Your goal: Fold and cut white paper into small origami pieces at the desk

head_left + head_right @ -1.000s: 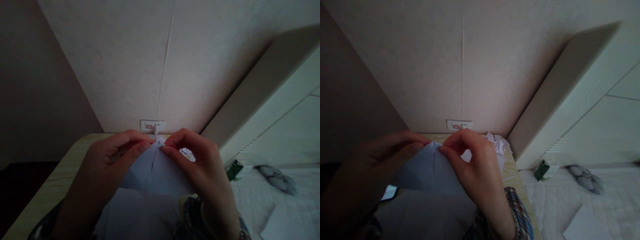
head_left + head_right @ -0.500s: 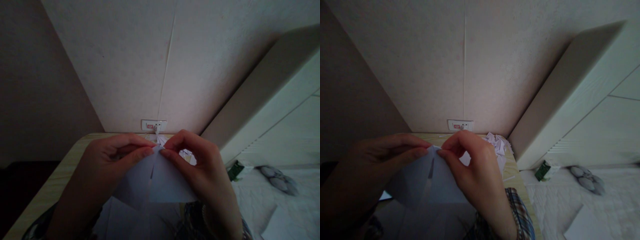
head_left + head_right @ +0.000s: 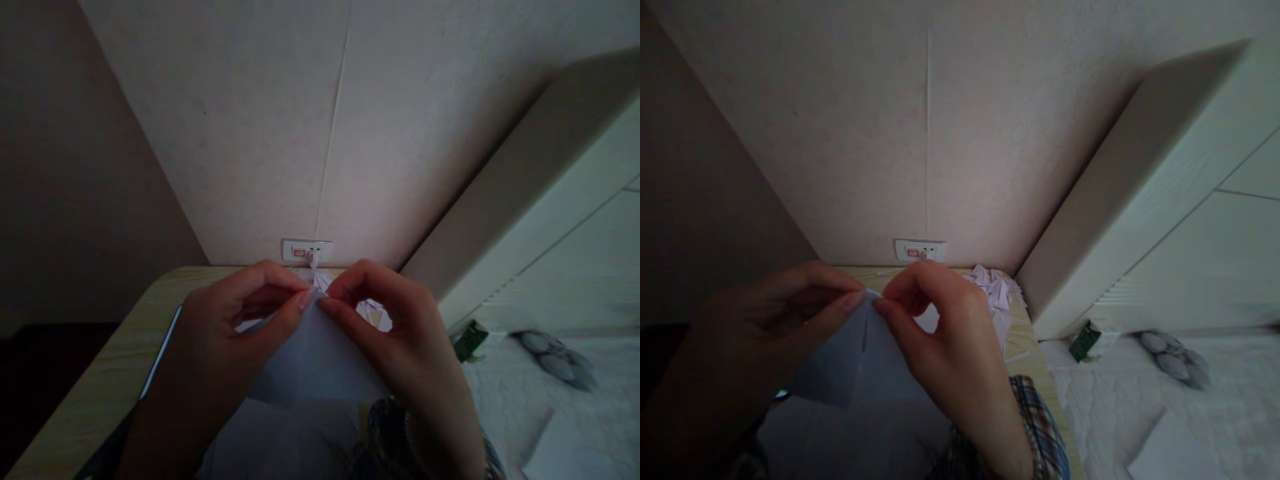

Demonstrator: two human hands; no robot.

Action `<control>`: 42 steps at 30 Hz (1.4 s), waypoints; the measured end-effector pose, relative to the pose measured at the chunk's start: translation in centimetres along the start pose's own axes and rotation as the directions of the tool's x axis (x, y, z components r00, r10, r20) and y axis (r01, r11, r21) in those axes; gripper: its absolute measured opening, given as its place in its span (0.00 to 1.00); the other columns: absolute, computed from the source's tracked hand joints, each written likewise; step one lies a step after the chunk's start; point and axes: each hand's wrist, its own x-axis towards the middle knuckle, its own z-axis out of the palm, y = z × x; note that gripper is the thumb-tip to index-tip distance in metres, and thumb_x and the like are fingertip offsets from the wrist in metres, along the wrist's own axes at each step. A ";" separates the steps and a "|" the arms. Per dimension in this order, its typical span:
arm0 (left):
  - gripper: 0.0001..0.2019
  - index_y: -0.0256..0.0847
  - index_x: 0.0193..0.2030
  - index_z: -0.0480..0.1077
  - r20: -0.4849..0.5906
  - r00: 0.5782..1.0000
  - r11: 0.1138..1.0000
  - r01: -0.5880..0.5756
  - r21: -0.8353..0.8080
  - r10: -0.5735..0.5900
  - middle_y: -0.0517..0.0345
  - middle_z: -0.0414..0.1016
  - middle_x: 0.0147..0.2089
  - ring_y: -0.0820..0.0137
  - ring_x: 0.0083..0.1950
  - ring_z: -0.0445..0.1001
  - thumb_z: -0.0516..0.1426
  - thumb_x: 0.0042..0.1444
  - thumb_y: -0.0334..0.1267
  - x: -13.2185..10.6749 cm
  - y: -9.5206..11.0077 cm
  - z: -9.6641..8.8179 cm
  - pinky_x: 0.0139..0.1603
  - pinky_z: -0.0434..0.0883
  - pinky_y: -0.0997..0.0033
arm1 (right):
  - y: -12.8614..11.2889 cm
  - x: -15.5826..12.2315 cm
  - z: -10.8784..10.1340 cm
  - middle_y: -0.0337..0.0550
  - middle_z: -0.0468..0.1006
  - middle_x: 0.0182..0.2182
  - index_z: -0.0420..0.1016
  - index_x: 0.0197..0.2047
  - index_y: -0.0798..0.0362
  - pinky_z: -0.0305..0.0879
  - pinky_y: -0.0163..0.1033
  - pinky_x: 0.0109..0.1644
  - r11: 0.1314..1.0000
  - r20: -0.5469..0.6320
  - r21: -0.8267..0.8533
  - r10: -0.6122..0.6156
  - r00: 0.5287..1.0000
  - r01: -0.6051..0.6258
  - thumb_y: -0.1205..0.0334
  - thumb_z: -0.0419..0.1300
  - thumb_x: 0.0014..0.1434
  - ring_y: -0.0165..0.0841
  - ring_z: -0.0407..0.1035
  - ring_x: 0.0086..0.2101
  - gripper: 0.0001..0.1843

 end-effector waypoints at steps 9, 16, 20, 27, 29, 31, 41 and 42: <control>0.05 0.49 0.28 0.79 0.046 0.999 1.000 -0.001 0.009 0.000 0.73 0.82 0.27 0.81 0.27 0.77 0.63 0.50 0.33 0.4 0.2 -0.7 0.28 0.70 0.91 | 0.0 0.1 -0.1 0.31 0.74 0.24 0.73 0.27 0.53 0.64 0.29 0.32 1.000 0.009 -0.013 0.006 1.000 -0.006 0.71 0.64 0.57 0.25 0.68 0.28 0.08; 0.08 0.49 0.25 0.79 0.037 0.999 0.998 -0.032 0.057 0.030 0.75 0.81 0.25 0.83 0.28 0.77 0.64 0.49 0.30 0.6 0.3 -1.1 0.30 0.70 0.94 | 0.2 0.1 -0.1 0.31 0.78 0.26 0.76 0.30 0.52 0.66 0.29 0.35 0.998 0.030 0.066 -0.010 0.999 0.008 0.69 0.66 0.57 0.25 0.71 0.30 0.06; 0.09 0.50 0.25 0.79 0.041 0.996 0.991 -0.077 0.112 0.073 0.76 0.81 0.25 0.84 0.27 0.77 0.64 0.49 0.30 0.4 0.3 -1.2 0.29 0.68 0.96 | 0.4 0.1 -0.1 0.31 0.77 0.25 0.76 0.28 0.52 0.66 0.29 0.35 0.993 0.022 0.122 -0.001 1.000 -0.002 0.70 0.65 0.57 0.25 0.71 0.29 0.07; 0.08 0.50 0.24 0.78 0.057 0.988 0.981 -0.152 0.119 0.146 0.76 0.81 0.24 0.83 0.27 0.77 0.63 0.48 0.30 0.4 0.2 -1.1 0.29 0.69 0.94 | 0.4 0.2 0.0 0.31 0.76 0.24 0.75 0.27 0.52 0.65 0.29 0.34 0.992 0.023 0.128 0.000 1.000 -0.003 0.71 0.65 0.56 0.25 0.70 0.28 0.08; 0.09 0.51 0.24 0.78 0.056 0.984 0.976 -0.178 0.125 0.172 0.77 0.80 0.25 0.83 0.27 0.77 0.63 0.48 0.30 0.4 0.1 -1.1 0.30 0.69 0.93 | 0.3 0.2 0.0 0.31 0.76 0.24 0.75 0.27 0.52 0.65 0.29 0.33 0.992 0.017 0.125 -0.006 1.000 0.003 0.70 0.65 0.56 0.24 0.70 0.28 0.08; 0.09 0.51 0.24 0.77 0.060 0.980 0.972 -0.194 0.133 0.187 0.77 0.80 0.25 0.83 0.27 0.77 0.62 0.48 0.31 0.4 0.1 -1.1 0.30 0.69 0.93 | 0.1 0.1 0.1 0.30 0.75 0.24 0.74 0.27 0.52 0.65 0.29 0.34 0.992 0.013 0.126 -0.012 1.000 0.010 0.70 0.65 0.56 0.24 0.70 0.28 0.08; 0.08 0.52 0.25 0.77 0.067 0.969 0.955 -0.244 0.167 0.236 0.77 0.79 0.25 0.81 0.27 0.77 0.62 0.49 0.32 0.4 -0.3 -1.3 0.30 0.70 0.90 | -0.2 -0.1 0.2 0.31 0.76 0.25 0.76 0.28 0.52 0.65 0.29 0.35 0.990 0.008 0.139 0.009 1.000 -0.010 0.71 0.64 0.57 0.24 0.70 0.30 0.08; 0.07 0.51 0.25 0.77 0.066 0.971 0.954 -0.240 0.178 0.231 0.76 0.79 0.25 0.81 0.27 0.76 0.62 0.49 0.32 0.4 -0.2 -1.3 0.30 0.70 0.89 | -0.1 -0.1 0.2 0.31 0.77 0.25 0.76 0.28 0.52 0.65 0.29 0.35 0.989 0.011 0.148 0.013 1.000 -0.015 0.71 0.64 0.57 0.25 0.70 0.30 0.07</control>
